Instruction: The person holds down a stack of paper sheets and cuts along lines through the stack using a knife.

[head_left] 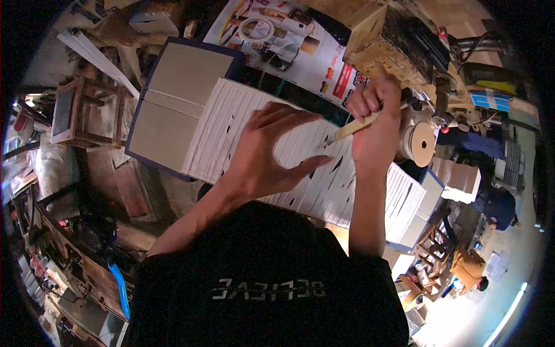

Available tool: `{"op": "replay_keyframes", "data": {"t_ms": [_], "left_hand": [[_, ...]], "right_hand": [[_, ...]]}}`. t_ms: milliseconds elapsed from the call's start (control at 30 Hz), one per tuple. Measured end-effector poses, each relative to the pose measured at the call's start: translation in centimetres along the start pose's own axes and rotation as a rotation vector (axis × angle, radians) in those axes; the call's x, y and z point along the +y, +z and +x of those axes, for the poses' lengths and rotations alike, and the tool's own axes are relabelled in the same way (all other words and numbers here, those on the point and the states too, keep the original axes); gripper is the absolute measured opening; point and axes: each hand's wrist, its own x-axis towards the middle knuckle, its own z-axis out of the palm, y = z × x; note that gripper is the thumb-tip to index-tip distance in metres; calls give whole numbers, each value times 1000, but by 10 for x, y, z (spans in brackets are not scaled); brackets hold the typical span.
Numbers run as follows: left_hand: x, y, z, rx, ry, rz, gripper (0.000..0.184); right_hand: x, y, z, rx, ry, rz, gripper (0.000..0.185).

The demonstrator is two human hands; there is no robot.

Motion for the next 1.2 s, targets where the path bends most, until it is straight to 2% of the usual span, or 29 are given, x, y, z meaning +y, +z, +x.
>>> {"op": "replay_keyframes", "data": {"t_ms": [67,100,167,200,267,300,333,367,400,433,467,533,567,600,633,733,800,933,1000,1067,1100,1133,1200], "left_hand": [[3,5,11,-114,-27,-52,30],[1,6,14,-115,-27,-51,30],[-6,8,18,-148,106,-7,18],[-6,7,20,-109,138,-56,19],[-6,6,18,-191,92,-113,22],[-6,5,17,-264,46,-167,24],[-13,6,11,-265,47,-168,24],[-24,8,-1,-298,123,97,34],[-35,10,-13,-325,199,367,45],[-43,11,-25,-325,199,368,45],[-49,12,-40,-444,202,413,55],[-59,11,-56,-632,201,508,72],[-59,9,-56,-633,201,500,72],[-57,7,-53,-642,211,518,71],[-56,6,-52,-652,216,537,72],[-56,8,-50,-656,191,515,73],[-53,9,-52,-671,187,493,73],[-53,11,-51,-659,163,471,75],[-50,11,-46,-663,148,469,75],[-44,7,-45,-667,128,441,76],[-45,7,-47,-669,116,441,76],[-46,8,-46,-650,111,438,77],[-47,10,-47,-639,109,436,77]], "right_hand": [[0,5,-7,-49,51,66,31],[0,7,-8,-48,51,67,31],[2,9,-8,1,-14,11,35],[3,6,-7,10,-16,13,35],[2,-4,-3,-246,140,124,39],[1,-7,0,-240,138,124,39],[-1,-10,5,-89,84,69,34],[-5,-15,12,59,33,12,31],[-4,-41,24,-135,79,-77,33],[-2,-67,36,-333,105,-171,35],[8,-76,35,-344,-155,-779,40],[18,-69,24,-319,-87,-1229,50],[23,-65,19,-327,-49,-1451,55],[30,-68,9,-393,-10,-1500,58],[42,-73,9,-434,145,-1621,65],[52,-82,-4,-336,135,-1581,69],[55,-92,-8,-244,83,-1712,74],[46,-88,-11,-199,90,-1619,71],[43,-91,-2,-213,-122,-1513,55],[10,-74,4,-92,-172,-1375,44],[-1,-65,2,-69,-321,-1190,32],[-6,-53,4,-43,-292,-857,30],[-1,-48,8,-9,-258,-522,29]]}}
